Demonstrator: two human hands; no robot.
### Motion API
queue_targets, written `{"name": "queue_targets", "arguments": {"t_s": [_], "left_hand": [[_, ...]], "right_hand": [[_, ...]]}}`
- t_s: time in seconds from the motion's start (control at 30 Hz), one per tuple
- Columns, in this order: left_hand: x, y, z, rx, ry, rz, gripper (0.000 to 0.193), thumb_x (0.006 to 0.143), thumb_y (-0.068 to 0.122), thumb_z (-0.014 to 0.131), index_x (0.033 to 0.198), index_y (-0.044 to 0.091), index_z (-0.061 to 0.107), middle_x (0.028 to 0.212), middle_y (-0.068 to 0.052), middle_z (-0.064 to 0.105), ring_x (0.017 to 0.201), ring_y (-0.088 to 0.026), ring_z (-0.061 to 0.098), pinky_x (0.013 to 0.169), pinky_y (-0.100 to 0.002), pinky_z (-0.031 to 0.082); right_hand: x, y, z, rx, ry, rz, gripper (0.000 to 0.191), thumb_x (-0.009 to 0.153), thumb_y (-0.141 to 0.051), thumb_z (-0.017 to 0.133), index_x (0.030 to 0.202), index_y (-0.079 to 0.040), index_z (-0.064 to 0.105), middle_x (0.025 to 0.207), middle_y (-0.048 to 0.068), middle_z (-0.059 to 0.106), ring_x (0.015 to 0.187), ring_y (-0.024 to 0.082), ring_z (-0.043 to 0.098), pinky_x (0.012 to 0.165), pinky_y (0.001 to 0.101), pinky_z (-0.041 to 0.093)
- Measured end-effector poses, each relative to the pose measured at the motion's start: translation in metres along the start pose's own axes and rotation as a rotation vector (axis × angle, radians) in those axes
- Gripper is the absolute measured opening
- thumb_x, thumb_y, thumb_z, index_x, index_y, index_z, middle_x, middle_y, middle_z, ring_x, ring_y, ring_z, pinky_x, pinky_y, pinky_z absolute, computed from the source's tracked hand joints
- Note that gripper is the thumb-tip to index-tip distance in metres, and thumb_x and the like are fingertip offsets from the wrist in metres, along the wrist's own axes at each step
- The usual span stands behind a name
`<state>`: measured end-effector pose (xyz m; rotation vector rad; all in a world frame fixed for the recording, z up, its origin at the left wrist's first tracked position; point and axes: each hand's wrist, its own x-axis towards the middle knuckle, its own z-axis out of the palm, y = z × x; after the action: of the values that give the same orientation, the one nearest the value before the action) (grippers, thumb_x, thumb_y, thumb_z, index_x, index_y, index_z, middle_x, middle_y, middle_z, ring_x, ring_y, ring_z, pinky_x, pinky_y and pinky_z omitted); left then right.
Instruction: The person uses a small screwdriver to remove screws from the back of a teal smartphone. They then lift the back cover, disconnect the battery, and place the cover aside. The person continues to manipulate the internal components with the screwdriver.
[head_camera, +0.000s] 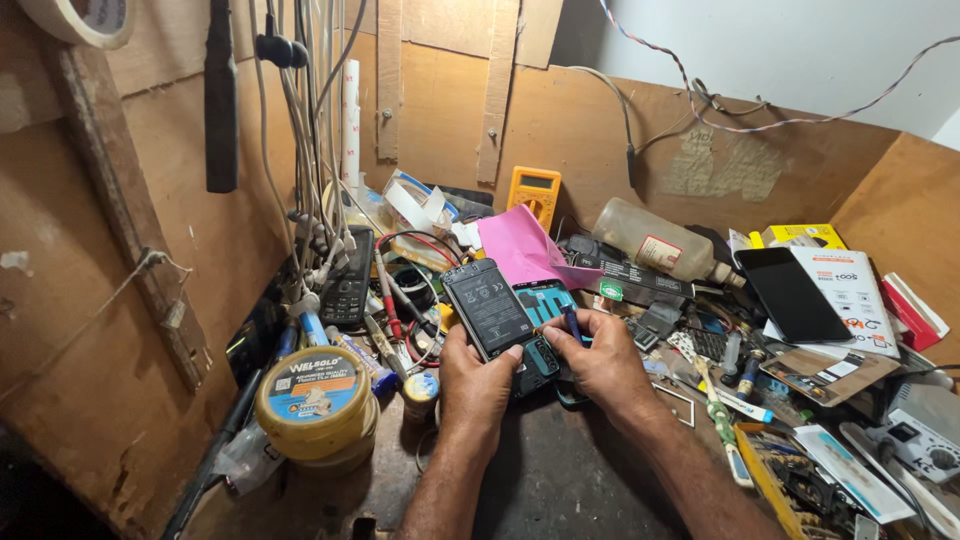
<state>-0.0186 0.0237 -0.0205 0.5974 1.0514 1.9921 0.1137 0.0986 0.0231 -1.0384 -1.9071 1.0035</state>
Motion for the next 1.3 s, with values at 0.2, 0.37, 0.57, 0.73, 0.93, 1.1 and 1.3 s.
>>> {"name": "queue_targets", "arguments": {"t_s": [0.2,0.37,0.57,0.73,0.93,1.1,1.3], "left_hand": [[-0.001,0.001,0.000,-0.012,-0.019,0.030,0.044,0.078,-0.009,0.066,0.119,0.000,0.054,0.102,-0.012,0.075,0.087,-0.017,0.074,0.077,-0.031,0.061],[-0.001,0.002,0.001,0.067,0.012,-0.002,0.042,0.079,-0.008,0.068,0.118,0.001,0.054,0.103,-0.012,0.075,0.088,-0.018,0.074,0.079,-0.032,0.060],[0.000,0.002,0.001,0.002,-0.015,0.036,0.043,0.078,-0.008,0.067,0.118,0.001,0.055,0.106,-0.011,0.075,0.092,-0.017,0.075,0.081,-0.031,0.060],[-0.001,0.004,0.000,0.089,0.018,0.012,0.042,0.079,-0.007,0.069,0.118,0.001,0.055,0.104,-0.013,0.076,0.089,-0.019,0.075,0.079,-0.032,0.060],[-0.001,0.005,0.002,0.049,0.006,0.024,0.042,0.078,-0.006,0.068,0.118,0.000,0.055,0.104,-0.013,0.076,0.089,-0.018,0.076,0.077,-0.031,0.061],[-0.003,0.005,0.001,0.082,0.013,0.012,0.039,0.080,-0.006,0.069,0.116,-0.002,0.055,0.102,-0.015,0.075,0.087,-0.020,0.075,0.075,-0.032,0.061],[-0.002,0.005,0.002,0.063,0.007,0.038,0.041,0.079,-0.007,0.068,0.118,-0.001,0.055,0.104,-0.013,0.075,0.089,-0.018,0.075,0.078,-0.030,0.061]], "right_hand": [[-0.006,-0.013,0.000,0.063,0.083,0.077,0.016,0.094,-0.018,0.069,0.102,-0.004,0.074,0.074,0.002,0.064,0.055,0.010,0.055,0.050,0.0288,0.045],[-0.015,-0.040,-0.022,-0.072,0.274,-0.419,0.026,0.105,-0.025,0.060,0.107,-0.005,0.076,0.088,0.001,0.063,0.064,0.007,0.053,0.055,0.0229,0.047],[-0.037,-0.050,-0.026,-0.024,0.353,-0.475,0.018,0.097,-0.016,0.069,0.108,-0.003,0.074,0.098,0.005,0.073,0.080,0.010,0.068,0.070,0.0236,0.057],[-0.044,-0.037,-0.010,0.167,0.357,-0.426,0.017,0.098,-0.007,0.067,0.110,0.003,0.060,0.103,0.013,0.078,0.095,0.017,0.076,0.086,0.0285,0.062],[-0.046,-0.027,-0.007,0.166,0.319,-0.566,0.024,0.103,-0.001,0.056,0.122,0.001,0.041,0.108,0.017,0.073,0.101,0.019,0.074,0.091,0.0309,0.062],[-0.049,-0.026,-0.001,0.113,0.287,-0.576,0.024,0.104,-0.001,0.053,0.125,0.001,0.040,0.110,0.016,0.070,0.101,0.018,0.074,0.090,0.0307,0.061],[-0.050,-0.027,-0.001,0.048,0.277,-0.577,0.023,0.104,-0.002,0.052,0.124,0.001,0.040,0.110,0.015,0.073,0.100,0.015,0.073,0.089,0.0285,0.060]]}}
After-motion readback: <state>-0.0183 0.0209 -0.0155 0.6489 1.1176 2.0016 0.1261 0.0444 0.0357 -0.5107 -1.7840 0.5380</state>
